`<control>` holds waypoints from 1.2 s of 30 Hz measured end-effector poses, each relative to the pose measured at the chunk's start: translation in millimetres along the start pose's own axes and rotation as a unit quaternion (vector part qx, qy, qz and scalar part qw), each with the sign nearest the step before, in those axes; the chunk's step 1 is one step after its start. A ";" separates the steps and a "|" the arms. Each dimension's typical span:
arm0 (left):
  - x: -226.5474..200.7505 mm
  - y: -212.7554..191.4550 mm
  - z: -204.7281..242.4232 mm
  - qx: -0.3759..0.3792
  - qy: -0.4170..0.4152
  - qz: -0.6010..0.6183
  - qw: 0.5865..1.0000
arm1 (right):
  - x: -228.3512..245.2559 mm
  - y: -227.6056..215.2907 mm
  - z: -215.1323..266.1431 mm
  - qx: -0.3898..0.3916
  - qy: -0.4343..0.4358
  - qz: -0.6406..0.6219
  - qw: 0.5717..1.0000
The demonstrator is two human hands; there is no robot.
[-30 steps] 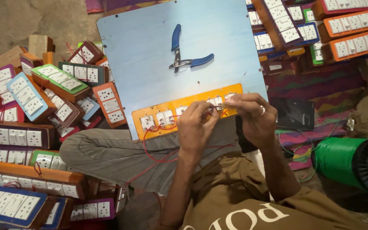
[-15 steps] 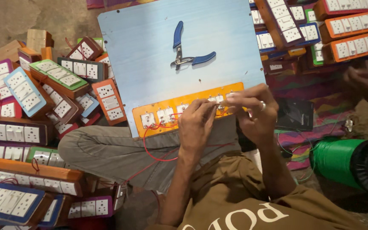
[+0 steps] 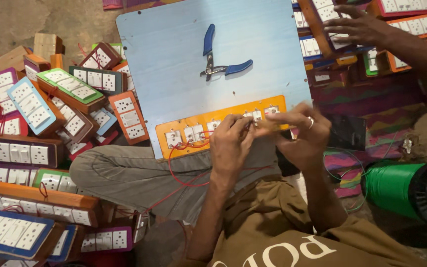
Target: The person sits on the floor and assembles a multi-socket electrical board by connecting red wires between outlets using a screwdriver and wire cutters. The person then flips the board to show the front and places it with other finished boards.
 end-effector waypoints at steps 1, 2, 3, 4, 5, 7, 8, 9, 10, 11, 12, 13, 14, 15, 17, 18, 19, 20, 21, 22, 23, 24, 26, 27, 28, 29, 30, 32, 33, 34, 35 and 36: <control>0.1 0.8 1.1 0.001 0.000 -0.004 1.000 | -5.9 -2.6 3.1 -0.023 0.022 0.040 0.999; -0.1 1.6 2.4 0.002 -0.001 -0.009 1.000 | -8.5 -2.8 5.6 -0.020 0.022 0.032 0.999; 0.5 2.8 1.2 0.001 -0.003 -0.003 1.000 | -11.2 -1.9 5.4 -0.018 0.022 0.025 0.999; 0.9 3.9 0.1 0.000 -0.006 0.002 1.000 | -13.2 -1.1 4.1 -0.016 0.021 0.018 0.999; 1.9 2.8 1.4 -0.001 -0.012 0.005 1.000 | -13.0 0.3 3.7 -0.011 0.022 0.008 1.000; 2.4 1.7 2.4 -0.009 -0.001 0.001 1.000 | -10.2 1.9 2.5 -0.002 0.027 -0.011 1.000; 2.3 1.3 3.8 -0.012 0.005 -0.001 1.000 | -4.0 3.4 1.7 0.015 0.005 -0.019 1.000; 4.6 3.1 4.3 -0.003 -0.009 0.004 1.000 | 2.3 4.9 -0.3 0.031 -0.019 -0.026 0.999; 6.2 4.2 5.3 0.005 -0.023 0.010 1.000 | 9.7 5.3 -2.0 0.047 -0.042 -0.033 0.997; 8.1 4.7 3.6 0.011 -0.035 0.014 0.999 | 11.8 7.0 -6.4 0.057 -0.031 -0.063 0.996; 7.1 3.5 1.9 0.007 -0.029 0.010 1.000 | 14.1 8.4 -10.2 0.067 -0.019 -0.093 0.993; 5.8 3.0 2.3 0.005 -0.023 0.010 1.000 | 16.0 8.8 -11.8 0.077 -0.006 -0.120 0.990; 4.4 2.7 3.0 0.003 -0.017 0.009 1.000 | 18.9 5.9 -12.8 0.039 -0.013 -0.097 0.994; 2.4 1.6 3.0 -0.004 -0.009 0.006 1.000 | 21.2 1.5 -13.3 0.001 -0.022 -0.075 0.997; -1.9 -0.3 3.5 -0.019 0.006 0.001 1.000 | 22.4 -0.3 -11.5 -0.006 -0.031 -0.033 0.999; -0.6 1.1 3.6 -0.013 -0.010 -0.005 1.000 | 20.8 1.2 -9.6 0.024 -0.033 -0.012 0.999; 1.0 2.9 3.7 -0.007 -0.027 -0.011 1.000 | 17.9 3.4 -7.3 0.055 -0.033 0.008 0.998; 3.1 4.3 3.7 0.000 -0.044 -0.016 0.999 | 10.8 5.8 -3.6 0.086 0.005 -0.032 0.996; 2.4 5.3 3.8 -0.005 -0.044 -0.017 0.999 | 2.7 6.4 1.2 0.114 0.045 -0.070 0.990; 1.6 6.3 3.8 -0.009 -0.043 -0.018 0.999 | -5.3 8.4 6.3 0.142 0.085 -0.107 0.980; 1.4 6.0 2.7 -0.015 -0.042 -0.020 0.999 | -11.0 5.1 6.7 0.111 0.097 -0.145 0.978; 0.8 6.0 1.9 -0.015 -0.038 -0.016 0.999 | -16.4 3.7 7.5 0.080 0.109 -0.183 0.974; 0.6 2.9 3.6 -0.020 -0.034 -0.012 0.999 | -22.8 4.8 12.7 0.052 0.123 -0.225 0.965; 0.8 3.3 4.9 -0.013 -0.033 -0.012 0.999 | -24.5 5.8 16.0 0.052 0.124 -0.227 0.965; 1.4 3.3 6.3 -0.007 -0.033 -0.011 0.999 | -25.3 6.4 19.6 0.053 0.126 -0.228 0.964; 1.9 3.3 5.9 -0.001 -0.031 -0.010 0.999 | -22.7 4.8 21.1 0.030 0.101 -0.209 0.972; 1.2 3.7 4.7 -0.001 -0.024 -0.009 1.000 | -19.3 4.9 22.6 0.006 0.075 -0.190 0.979; -1.1 2.8 6.7 0.003 -0.016 -0.007 1.000 | -15.6 2.4 23.4 -0.039 0.043 -0.162 0.985; -1.9 2.3 5.9 0.012 -0.025 0.007 1.000 | -16.8 3.3 17.0 -0.065 0.031 -0.155 0.985; -4.1 0.4 5.5 0.020 -0.035 0.021 0.999 | -18.2 4.9 8.1 -0.091 0.020 -0.148 0.985; -6.2 -4.5 6.8 0.026 -0.047 0.033 0.998 | -24.1 7.1 -5.1 -0.123 0.021 -0.158 0.979; -13.4 -12.2 9.7 0.037 -0.021 0.008 0.999 | -29.0 9.1 -18.7 -0.155 0.022 -0.169 0.973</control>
Point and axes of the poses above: each hand's wrist, its own z-axis away from the middle knuckle, its own y-axis out of the palm, x = y × z, the point moved 7 cm from there along -z, towards the middle knuckle, and after that the axes turned 4 degrees about -x, right-handed, at the moved point
